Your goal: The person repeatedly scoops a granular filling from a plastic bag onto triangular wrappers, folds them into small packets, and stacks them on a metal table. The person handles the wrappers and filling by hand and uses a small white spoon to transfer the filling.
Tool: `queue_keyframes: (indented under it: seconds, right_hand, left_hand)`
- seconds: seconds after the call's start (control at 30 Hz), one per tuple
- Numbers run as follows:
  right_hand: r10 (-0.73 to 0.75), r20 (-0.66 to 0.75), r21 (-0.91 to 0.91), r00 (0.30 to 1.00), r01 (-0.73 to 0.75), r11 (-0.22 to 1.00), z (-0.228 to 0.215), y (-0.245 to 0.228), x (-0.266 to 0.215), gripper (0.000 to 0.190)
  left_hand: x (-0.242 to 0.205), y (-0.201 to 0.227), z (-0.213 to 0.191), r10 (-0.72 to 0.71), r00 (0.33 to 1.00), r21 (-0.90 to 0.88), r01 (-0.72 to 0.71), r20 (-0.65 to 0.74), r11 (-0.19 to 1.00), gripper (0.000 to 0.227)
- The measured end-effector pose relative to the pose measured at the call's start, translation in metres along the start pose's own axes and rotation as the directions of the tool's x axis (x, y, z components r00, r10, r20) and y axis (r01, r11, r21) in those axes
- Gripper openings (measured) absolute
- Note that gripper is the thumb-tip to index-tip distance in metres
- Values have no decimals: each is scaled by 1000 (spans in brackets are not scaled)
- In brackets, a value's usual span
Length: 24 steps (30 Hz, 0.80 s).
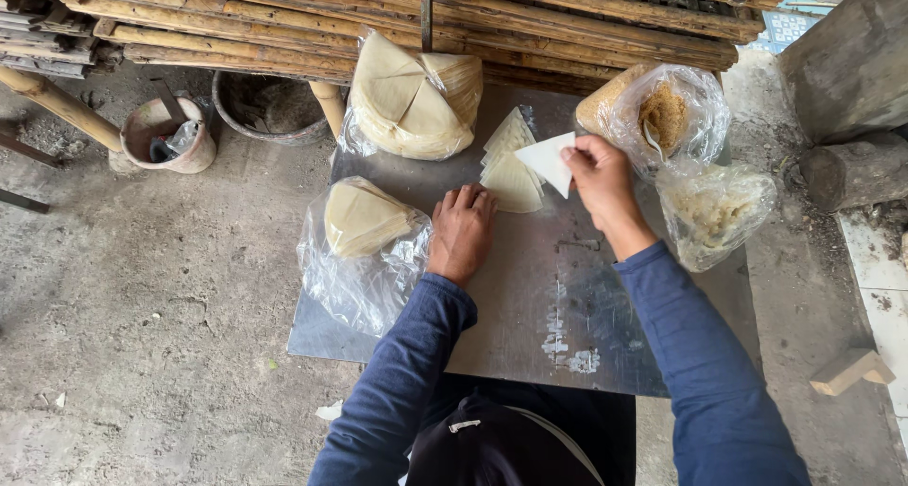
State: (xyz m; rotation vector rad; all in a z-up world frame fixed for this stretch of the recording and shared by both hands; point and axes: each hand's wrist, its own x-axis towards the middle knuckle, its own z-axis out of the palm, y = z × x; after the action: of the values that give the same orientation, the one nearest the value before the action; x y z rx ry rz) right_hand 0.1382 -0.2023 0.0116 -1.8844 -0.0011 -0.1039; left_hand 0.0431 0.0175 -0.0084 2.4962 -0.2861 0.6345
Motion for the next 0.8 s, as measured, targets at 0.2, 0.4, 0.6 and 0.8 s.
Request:
queue_keyframes:
  seconds: [0.2,0.4,0.6,0.8]
  right_hand:
    - [-247,-3,-209,969,241,948,-33,-37,-16,12]
    - [-503,308,-685,808,555,472,-15,-53,-123,15]
    - [-573,470,-598,671,720,353,8,-53,-179,22]
    - [-560,443,-554,700,705,443,0,-53,-178,26]
  left_hand:
    - [1,11,-12,-9,998,-96,3,-67,995,17]
    - [-19,33,-28,-231,946,-587,323,229,742,18]
    - [-34,41,-39,-275,831,-612,546,483,572,24]
    - [-43,34,-41,-219,850,-593,497,479,634,21]
